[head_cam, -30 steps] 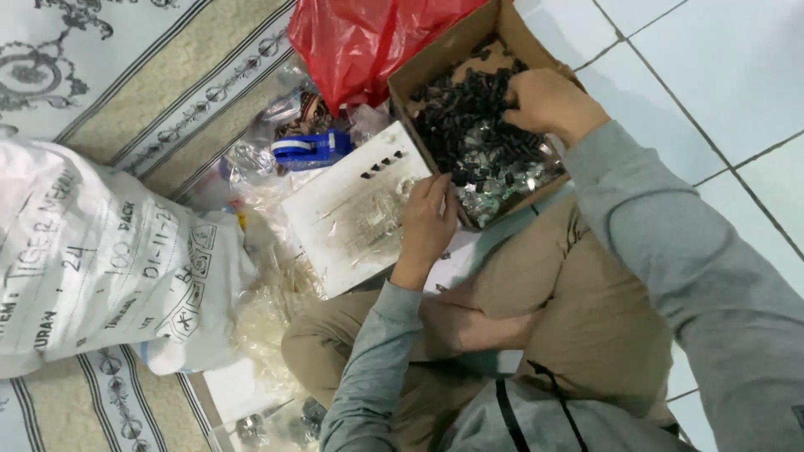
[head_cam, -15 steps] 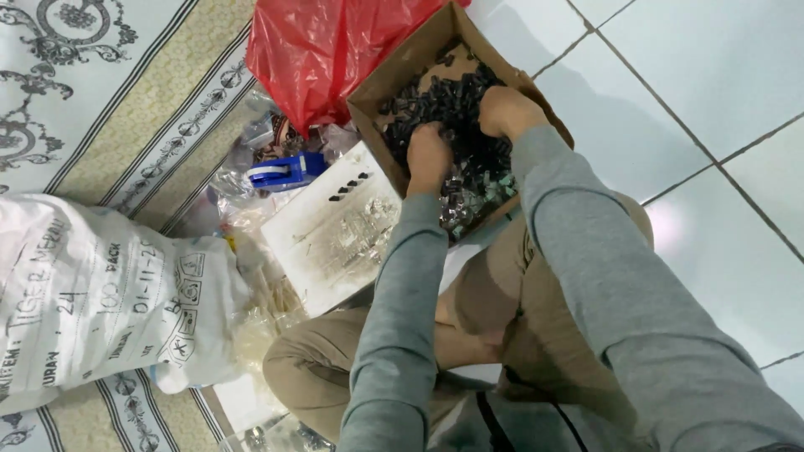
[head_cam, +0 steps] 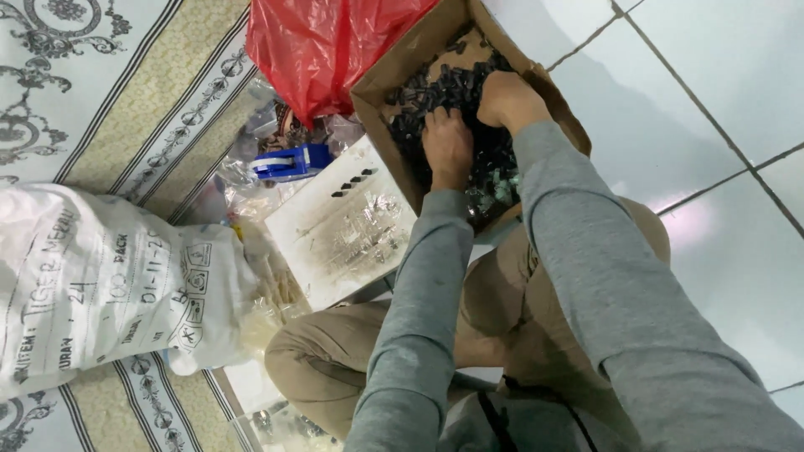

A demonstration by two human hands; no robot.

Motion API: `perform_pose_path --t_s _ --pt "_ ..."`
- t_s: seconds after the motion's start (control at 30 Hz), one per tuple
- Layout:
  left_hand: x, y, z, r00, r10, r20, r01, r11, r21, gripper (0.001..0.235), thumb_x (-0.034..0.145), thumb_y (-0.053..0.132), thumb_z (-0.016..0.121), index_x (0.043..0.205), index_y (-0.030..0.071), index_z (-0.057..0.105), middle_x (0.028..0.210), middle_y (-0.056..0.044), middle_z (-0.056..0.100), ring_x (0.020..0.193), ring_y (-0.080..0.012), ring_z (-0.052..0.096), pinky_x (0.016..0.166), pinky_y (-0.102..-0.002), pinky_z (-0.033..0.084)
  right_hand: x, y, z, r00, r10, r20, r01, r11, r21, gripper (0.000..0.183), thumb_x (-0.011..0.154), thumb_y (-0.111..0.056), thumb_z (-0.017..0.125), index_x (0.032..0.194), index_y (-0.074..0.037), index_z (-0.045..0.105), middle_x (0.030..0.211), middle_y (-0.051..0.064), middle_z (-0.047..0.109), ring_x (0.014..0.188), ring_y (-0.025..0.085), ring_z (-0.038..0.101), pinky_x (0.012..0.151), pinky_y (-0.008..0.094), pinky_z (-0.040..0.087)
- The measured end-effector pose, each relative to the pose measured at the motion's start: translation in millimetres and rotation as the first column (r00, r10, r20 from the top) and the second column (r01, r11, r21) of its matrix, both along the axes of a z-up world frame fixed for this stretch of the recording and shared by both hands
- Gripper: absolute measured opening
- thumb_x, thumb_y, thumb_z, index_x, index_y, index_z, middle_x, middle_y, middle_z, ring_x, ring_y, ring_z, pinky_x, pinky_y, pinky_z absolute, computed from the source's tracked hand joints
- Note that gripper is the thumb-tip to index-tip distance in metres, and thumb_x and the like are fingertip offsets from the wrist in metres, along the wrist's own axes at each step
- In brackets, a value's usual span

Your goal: The person sits on the floor and repeatedly picks small black plastic parts from a cardboard box, joins them with small metal pieces, and places the assembled units onto a white board. The person continues this repetitive assembly process throughout the clip.

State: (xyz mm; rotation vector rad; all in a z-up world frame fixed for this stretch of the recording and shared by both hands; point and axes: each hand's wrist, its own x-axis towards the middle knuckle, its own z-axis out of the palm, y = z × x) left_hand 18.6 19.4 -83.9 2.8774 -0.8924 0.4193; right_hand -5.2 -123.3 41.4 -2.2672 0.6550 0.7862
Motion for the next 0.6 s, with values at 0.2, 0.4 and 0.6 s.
perform_pose_path --t_s 0.2,0.4,0.6 --pt "-10.4 -7.2 34.4 0.861 -0.144 -0.489 -0.138 0.857 -0.496 0.021 0.089 0.018 0.060 0.077 0.003 0.051 0.078 -0.021 0.062 0.073 -0.0401 0.061 0.063 -0.052 0.042 -4.0 -4.5 -4.9 0.989 0.009 0.149 -0.013 1.000 0.027 0.050 0.105 -0.004 0.041 0.061 -0.018 0.020 0.054 0.002 0.019 0.049 0.016 0.014 0.049 0.040 0.016" --pt "-20.9 -14.2 26.2 0.800 -0.135 -0.584 -0.259 0.800 -0.540 0.025 0.086 0.023 0.066 0.071 0.004 0.062 0.073 -0.013 0.070 0.071 -0.0266 0.068 0.061 -0.042 0.048 -2.4 -5.3 -15.5 0.989 0.140 0.056 -0.139 0.990 -0.015 0.052 0.104 -0.005 0.043 0.053 -0.014 0.034 0.045 0.006 0.030 0.042 0.017 0.018 0.046 0.037 0.018" --pt "-31.0 2.6 90.1 0.523 0.277 -0.806 -0.427 0.904 0.033 0.045 0.069 0.023 0.091 0.103 -0.001 0.074 0.105 -0.026 0.074 0.097 -0.0424 0.074 0.083 -0.047 0.062 3.3 -4.3 -19.8 0.992 0.089 -0.092 -0.094 0.994 -0.057 0.039 0.100 -0.006 0.053 0.061 -0.010 0.050 0.056 0.012 0.050 0.047 0.023 0.037 0.048 0.041 0.033"
